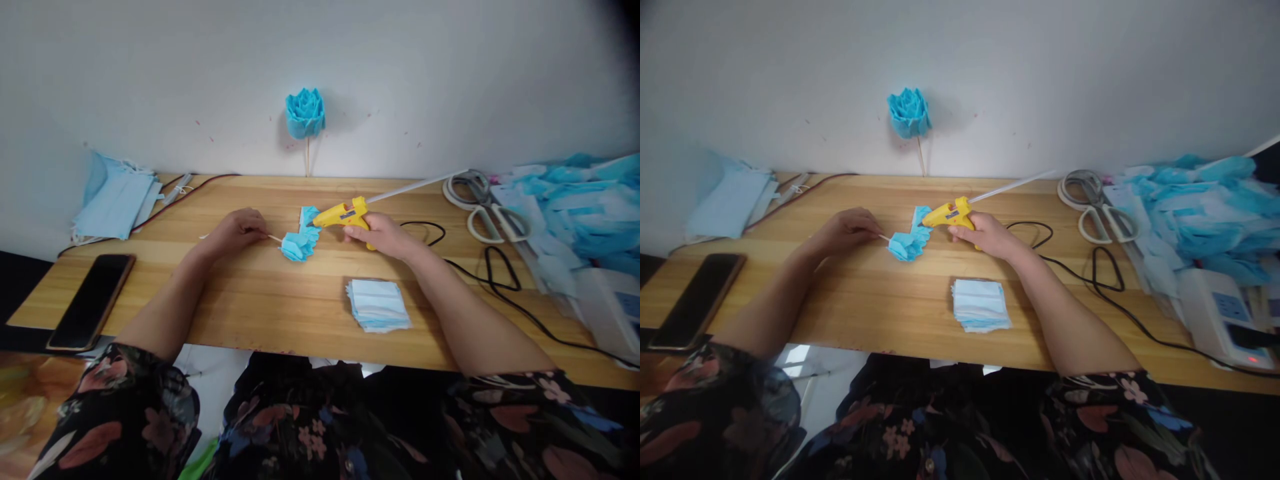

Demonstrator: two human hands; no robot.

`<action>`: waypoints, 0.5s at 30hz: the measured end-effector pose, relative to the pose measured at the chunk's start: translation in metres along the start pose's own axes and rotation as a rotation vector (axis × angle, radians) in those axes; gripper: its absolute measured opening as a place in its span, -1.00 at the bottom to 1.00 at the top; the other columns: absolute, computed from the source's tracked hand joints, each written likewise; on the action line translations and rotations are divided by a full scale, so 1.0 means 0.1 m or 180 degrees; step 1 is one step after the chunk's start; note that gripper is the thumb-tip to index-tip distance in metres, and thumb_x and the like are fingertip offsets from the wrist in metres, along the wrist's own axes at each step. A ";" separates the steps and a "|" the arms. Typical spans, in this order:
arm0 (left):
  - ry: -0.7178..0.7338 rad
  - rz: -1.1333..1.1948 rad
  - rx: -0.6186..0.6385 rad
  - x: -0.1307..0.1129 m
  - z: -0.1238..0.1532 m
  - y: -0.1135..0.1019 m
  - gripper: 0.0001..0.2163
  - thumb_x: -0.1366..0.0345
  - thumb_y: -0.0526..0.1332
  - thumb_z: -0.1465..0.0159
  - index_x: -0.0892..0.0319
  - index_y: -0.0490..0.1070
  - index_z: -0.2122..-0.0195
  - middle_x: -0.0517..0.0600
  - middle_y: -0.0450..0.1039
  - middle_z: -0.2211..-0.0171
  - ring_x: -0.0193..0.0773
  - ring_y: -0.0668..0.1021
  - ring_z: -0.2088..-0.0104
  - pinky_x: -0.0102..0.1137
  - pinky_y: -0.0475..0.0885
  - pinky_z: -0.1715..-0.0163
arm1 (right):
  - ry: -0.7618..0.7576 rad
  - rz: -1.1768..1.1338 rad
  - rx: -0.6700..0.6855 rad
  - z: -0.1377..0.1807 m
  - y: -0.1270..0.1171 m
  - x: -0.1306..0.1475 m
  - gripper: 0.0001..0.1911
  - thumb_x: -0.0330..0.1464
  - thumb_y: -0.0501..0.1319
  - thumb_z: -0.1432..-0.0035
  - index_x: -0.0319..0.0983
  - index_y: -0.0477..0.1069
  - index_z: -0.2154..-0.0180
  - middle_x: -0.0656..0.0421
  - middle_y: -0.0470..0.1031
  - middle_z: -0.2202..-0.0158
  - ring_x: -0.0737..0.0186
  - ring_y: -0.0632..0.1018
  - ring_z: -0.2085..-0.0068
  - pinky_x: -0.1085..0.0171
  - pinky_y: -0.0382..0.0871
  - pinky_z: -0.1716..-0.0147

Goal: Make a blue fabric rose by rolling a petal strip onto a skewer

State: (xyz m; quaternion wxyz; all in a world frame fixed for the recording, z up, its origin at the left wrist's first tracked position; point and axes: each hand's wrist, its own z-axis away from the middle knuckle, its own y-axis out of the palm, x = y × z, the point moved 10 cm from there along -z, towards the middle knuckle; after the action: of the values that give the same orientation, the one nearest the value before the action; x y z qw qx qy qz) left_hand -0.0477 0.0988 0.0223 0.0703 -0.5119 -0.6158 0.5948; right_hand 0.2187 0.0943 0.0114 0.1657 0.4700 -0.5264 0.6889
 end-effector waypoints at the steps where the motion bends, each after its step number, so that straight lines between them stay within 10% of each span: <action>1: -0.0001 0.0003 0.0011 0.00 0.00 0.00 -0.79 0.17 0.25 -0.44 0.11 0.64 0.24 0.03 0.59 0.29 -0.22 0.58 0.26 -0.36 0.43 0.20 | -0.0003 -0.0006 0.0000 0.00 0.00 0.00 -0.44 0.14 0.20 -0.22 -0.24 0.54 0.37 0.19 0.39 0.45 0.26 0.33 0.42 0.24 0.17 0.36; 15: -0.0055 0.0006 -0.0034 0.00 -0.01 -0.01 -0.78 0.15 0.26 -0.44 0.11 0.63 0.26 0.03 0.59 0.30 -0.23 0.58 0.27 -0.36 0.43 0.21 | 0.0092 0.0092 0.0016 0.01 -0.06 -0.01 -0.49 0.11 0.23 -0.22 -0.22 0.51 0.38 0.19 0.40 0.48 0.26 0.34 0.44 0.25 0.17 0.39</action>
State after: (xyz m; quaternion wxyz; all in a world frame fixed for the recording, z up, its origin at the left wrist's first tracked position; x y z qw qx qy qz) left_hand -0.0477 0.0992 0.0233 0.0618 -0.5076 -0.6191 0.5960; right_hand 0.2238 0.0957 0.0136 0.1620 0.4527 -0.5289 0.6993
